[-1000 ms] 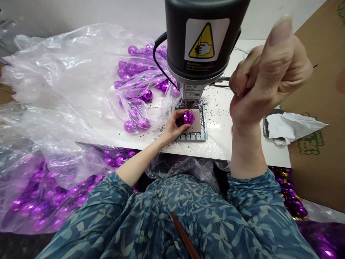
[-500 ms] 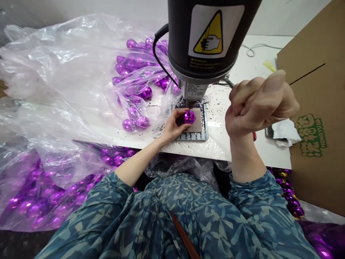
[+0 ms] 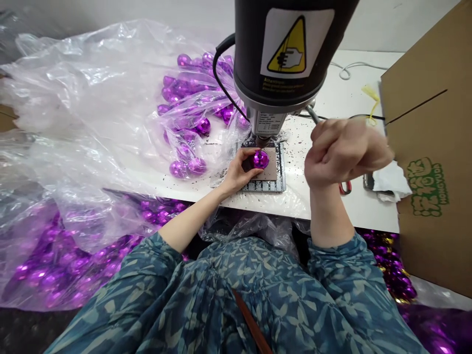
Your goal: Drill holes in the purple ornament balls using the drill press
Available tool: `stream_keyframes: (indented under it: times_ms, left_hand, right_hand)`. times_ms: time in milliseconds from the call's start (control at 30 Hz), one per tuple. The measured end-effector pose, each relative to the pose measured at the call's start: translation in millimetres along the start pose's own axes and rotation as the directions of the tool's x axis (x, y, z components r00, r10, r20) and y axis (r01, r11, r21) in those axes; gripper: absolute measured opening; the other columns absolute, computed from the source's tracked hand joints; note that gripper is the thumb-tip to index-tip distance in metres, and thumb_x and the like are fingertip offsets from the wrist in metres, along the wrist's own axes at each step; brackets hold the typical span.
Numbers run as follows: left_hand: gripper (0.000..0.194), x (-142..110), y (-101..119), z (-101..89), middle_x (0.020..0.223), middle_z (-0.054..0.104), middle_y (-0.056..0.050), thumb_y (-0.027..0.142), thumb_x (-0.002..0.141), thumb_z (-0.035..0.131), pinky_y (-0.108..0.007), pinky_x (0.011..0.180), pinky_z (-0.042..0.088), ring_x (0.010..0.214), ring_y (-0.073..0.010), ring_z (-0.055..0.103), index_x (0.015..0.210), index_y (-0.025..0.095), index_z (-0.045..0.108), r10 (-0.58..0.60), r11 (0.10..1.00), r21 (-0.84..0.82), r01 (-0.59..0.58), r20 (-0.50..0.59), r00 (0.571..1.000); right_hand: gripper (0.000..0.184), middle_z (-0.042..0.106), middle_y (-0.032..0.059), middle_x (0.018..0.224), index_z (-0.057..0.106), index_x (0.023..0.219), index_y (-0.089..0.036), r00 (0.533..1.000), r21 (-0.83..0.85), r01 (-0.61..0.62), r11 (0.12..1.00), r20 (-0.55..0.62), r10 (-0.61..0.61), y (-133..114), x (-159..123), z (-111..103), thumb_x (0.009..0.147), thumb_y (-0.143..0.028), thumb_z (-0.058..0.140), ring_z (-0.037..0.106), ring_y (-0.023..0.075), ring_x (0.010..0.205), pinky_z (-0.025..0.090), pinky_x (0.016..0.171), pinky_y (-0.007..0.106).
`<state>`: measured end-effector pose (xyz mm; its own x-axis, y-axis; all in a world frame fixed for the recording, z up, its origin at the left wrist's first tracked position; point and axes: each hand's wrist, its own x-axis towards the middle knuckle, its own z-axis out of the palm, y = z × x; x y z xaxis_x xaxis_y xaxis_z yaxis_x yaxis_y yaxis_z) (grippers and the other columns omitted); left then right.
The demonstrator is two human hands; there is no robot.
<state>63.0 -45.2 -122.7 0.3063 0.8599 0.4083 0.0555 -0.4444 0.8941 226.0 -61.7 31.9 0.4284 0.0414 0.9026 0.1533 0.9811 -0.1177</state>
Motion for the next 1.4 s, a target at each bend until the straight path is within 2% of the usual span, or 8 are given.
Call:
stream_keyframes:
  times_ms: [233,367,600,733,900,1033,1133,1400]
  left_hand:
    - [0.045,-39.8,21.8,-1.4,0.118,0.066,-0.010,0.042,0.084,0.082,-0.045,0.098,0.057,0.112,-0.0261,0.068,0.117,0.023,0.057,0.194,0.939,0.316,-0.138,-0.155,0.969]
    - [0.046,-109.1,32.3,-15.5,0.108,0.069,-0.011,0.038,0.085,0.077,-0.034,0.072,0.062,0.092,-0.0228,0.071,0.124,0.023,0.058,0.437,0.761,0.423,-0.491,0.225,0.871]
    - [0.035,-173.4,24.5,-48.9,0.144,0.064,-0.022,0.030,0.096,0.066,-0.047,0.079,0.064,0.100,-0.0312,0.073,0.130,0.023,0.066,0.157,0.636,0.577,-0.513,0.554,0.818]
    - [0.032,-139.4,25.8,-58.3,0.136,0.071,-0.013,0.042,0.095,0.069,-0.044,0.077,0.064,0.097,-0.0278,0.073,0.125,0.032,0.070,0.196,0.784,0.458,-0.419,0.458,0.867]
    - [0.027,-7.6,26.9,-91.9,0.107,0.073,-0.015,0.024,0.101,0.047,-0.049,0.089,0.057,0.100,-0.0300,0.070,0.115,0.021,0.070,0.070,0.744,0.664,-0.079,0.039,0.997]
    - [0.034,91.1,18.8,-115.5,0.131,0.063,-0.024,0.021,0.097,0.054,-0.061,0.102,0.048,0.123,-0.0444,0.062,0.130,0.016,0.064,-0.255,0.435,0.820,0.372,-0.284,0.924]
    - [0.029,122.2,4.6,-122.5,0.135,0.060,-0.026,0.020,0.091,0.065,-0.066,0.105,0.045,0.128,-0.0485,0.059,0.119,0.016,0.067,-0.334,0.347,0.814,0.467,-0.358,0.872]
    - [0.031,97.2,9.0,-127.4,0.096,0.072,-0.007,0.022,0.082,0.078,-0.043,0.087,0.063,0.090,-0.0228,0.071,0.111,0.022,0.067,-0.337,0.931,0.057,0.362,-0.254,0.907]
  right_hand:
    - [0.055,0.034,-0.0073,0.043,0.044,0.052,-0.017,0.933,-0.043,-0.359,0.932,0.013,0.360,3.4,57.9,26.0,0.086,-0.053,0.067,0.034,-0.0011,0.039,0.015,0.043,0.019]
    - [0.053,0.036,-0.0066,0.044,0.063,0.063,-0.016,0.936,-0.020,-0.353,0.935,-0.013,0.353,11.5,59.0,22.1,0.078,-0.067,0.067,0.031,-0.0006,0.038,0.015,0.042,0.022]
    - [0.051,0.037,-0.0048,0.047,0.078,0.076,-0.017,0.901,-0.038,-0.433,0.901,-0.058,0.431,11.2,54.1,17.9,0.074,-0.066,0.067,0.037,0.0020,0.038,0.017,0.041,0.022]
    - [0.054,0.033,-0.0050,0.044,0.078,0.074,-0.016,0.897,-0.035,-0.433,0.901,-0.114,0.427,12.1,55.8,21.5,0.067,-0.069,0.070,0.034,0.0035,0.035,0.014,0.039,0.024]
    - [0.053,0.037,-0.0044,0.045,0.066,0.060,-0.015,0.899,-0.085,-0.435,0.897,-0.096,0.427,3.8,57.3,26.0,0.071,-0.067,0.069,0.036,0.0054,0.037,0.016,0.042,0.027]
    - [0.052,0.033,-0.0059,0.042,0.054,0.054,-0.018,0.908,-0.054,-0.413,0.909,-0.099,0.407,2.5,59.5,29.1,0.069,-0.065,0.071,0.031,0.0055,0.035,0.014,0.041,0.027]
    - [0.052,0.030,-0.0069,0.040,0.041,0.052,-0.022,0.934,-0.001,-0.354,0.935,-0.062,0.353,6.7,60.5,29.6,0.071,-0.060,0.071,0.028,0.0051,0.034,0.017,0.040,0.027]
    - [0.043,0.031,-0.0064,0.045,0.043,0.057,-0.020,0.950,-0.030,-0.313,0.949,0.003,0.313,4.5,57.6,24.6,0.084,-0.044,0.065,0.039,0.0041,0.038,0.025,0.044,0.023]
